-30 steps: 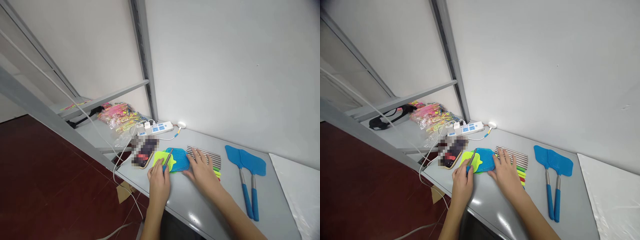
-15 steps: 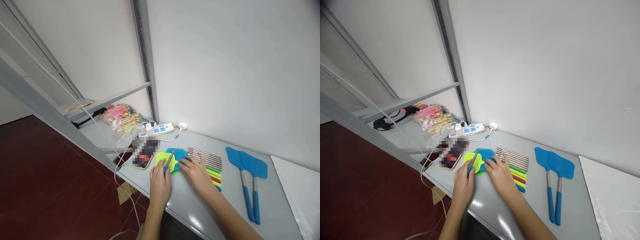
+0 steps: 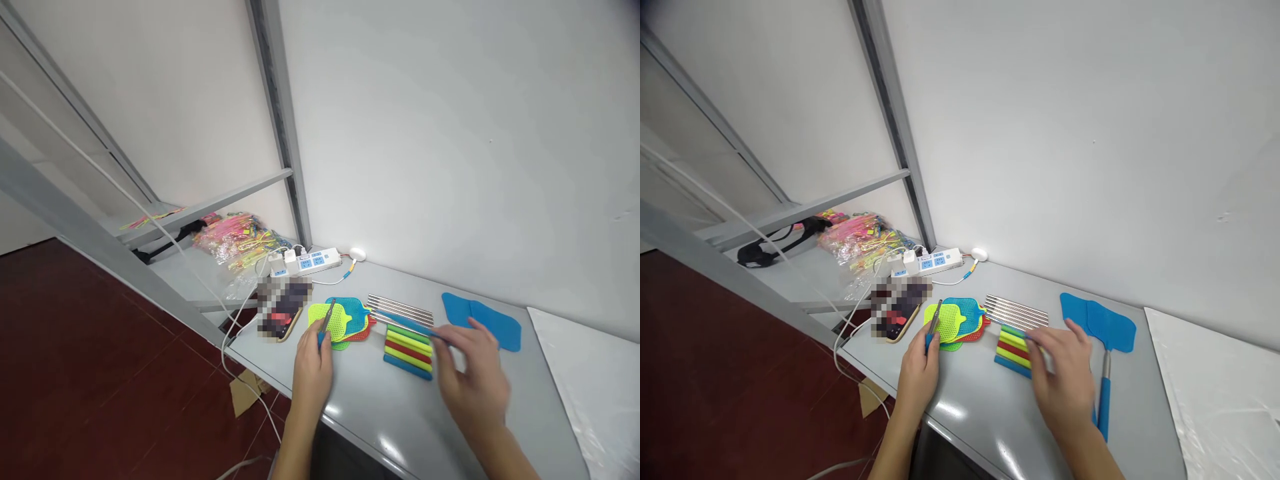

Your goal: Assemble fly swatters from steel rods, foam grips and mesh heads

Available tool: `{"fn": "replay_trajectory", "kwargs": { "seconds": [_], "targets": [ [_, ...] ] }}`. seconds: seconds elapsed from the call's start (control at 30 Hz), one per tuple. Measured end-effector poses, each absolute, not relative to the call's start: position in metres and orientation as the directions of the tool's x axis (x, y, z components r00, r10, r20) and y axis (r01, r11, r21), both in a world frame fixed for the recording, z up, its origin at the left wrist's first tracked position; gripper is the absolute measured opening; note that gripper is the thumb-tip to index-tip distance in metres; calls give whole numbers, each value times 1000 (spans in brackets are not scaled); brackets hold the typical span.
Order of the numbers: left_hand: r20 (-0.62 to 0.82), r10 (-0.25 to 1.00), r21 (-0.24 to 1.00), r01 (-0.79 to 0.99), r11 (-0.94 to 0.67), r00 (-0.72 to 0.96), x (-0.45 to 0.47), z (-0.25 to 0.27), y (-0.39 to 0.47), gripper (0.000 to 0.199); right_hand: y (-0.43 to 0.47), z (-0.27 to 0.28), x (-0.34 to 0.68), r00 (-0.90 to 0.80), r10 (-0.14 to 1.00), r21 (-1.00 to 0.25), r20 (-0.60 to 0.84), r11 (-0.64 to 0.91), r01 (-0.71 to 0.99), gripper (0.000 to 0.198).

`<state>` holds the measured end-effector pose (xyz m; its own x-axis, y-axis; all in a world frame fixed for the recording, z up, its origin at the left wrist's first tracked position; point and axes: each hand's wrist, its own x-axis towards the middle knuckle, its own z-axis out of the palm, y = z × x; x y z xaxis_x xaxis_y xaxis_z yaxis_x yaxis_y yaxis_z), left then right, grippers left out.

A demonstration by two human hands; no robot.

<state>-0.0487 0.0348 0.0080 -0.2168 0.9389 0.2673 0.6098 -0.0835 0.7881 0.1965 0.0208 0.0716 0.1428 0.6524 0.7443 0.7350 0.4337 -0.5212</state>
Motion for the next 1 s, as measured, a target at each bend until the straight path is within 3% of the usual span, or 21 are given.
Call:
{"fn": "replay_trajectory", "kwargs": {
  "seconds": [0.07, 0.13, 0.17, 0.23, 0.3, 0.4, 0.5, 0.6, 0.77, 0.87, 1.0],
  "targets": [
    [279, 931, 802, 590, -90, -237, -48, 12, 33, 35, 11, 75, 215, 579, 632, -828, 515, 194, 526, 19],
    [283, 922, 814, 575, -85, -264, -45, 17, 31, 29, 3, 80, 236, 799, 590, -993, 113, 43, 109, 27],
    [279, 921, 820, 567, -80, -273, -42, 21, 31, 27, 0, 82, 247, 793, 607, -996, -48, 32, -85, 28],
    [270, 924, 830, 552, -81, -271, -29, 28, 31, 26, -4, 84, 267, 693, 684, -935, -229, 43, -351, 25],
    [273, 942, 837, 530, -133, -194, -8, 36, 30, 25, -9, 83, 283, 608, 727, -857, -319, 53, -513, 21],
    [263, 958, 852, 437, -287, 116, 36, 41, 21, 23, -22, 79, 292, 549, 734, -753, -400, 79, -653, 18],
    [247, 874, 835, 365, -411, 419, 78, 34, 2, 22, -34, 76, 288, 595, 733, -803, -328, 115, -585, 12],
    [239, 785, 792, 353, -498, 572, 104, 21, -14, 19, -40, 75, 284, 725, 670, -936, -159, 131, -326, 22],
    [191, 804, 833, 340, -437, 564, 110, 16, -11, 21, -42, 73, 284, 731, 671, -990, 126, 130, 51, 30],
    [144, 828, 856, 351, -379, 542, 109, 19, -6, 23, -41, 73, 283, 673, 717, -983, 181, 152, 102, 32],
    [152, 833, 842, 372, -391, 532, 110, 17, -8, 24, -40, 73, 282, 649, 739, -979, 180, 196, 49, 31]
  ]
}}
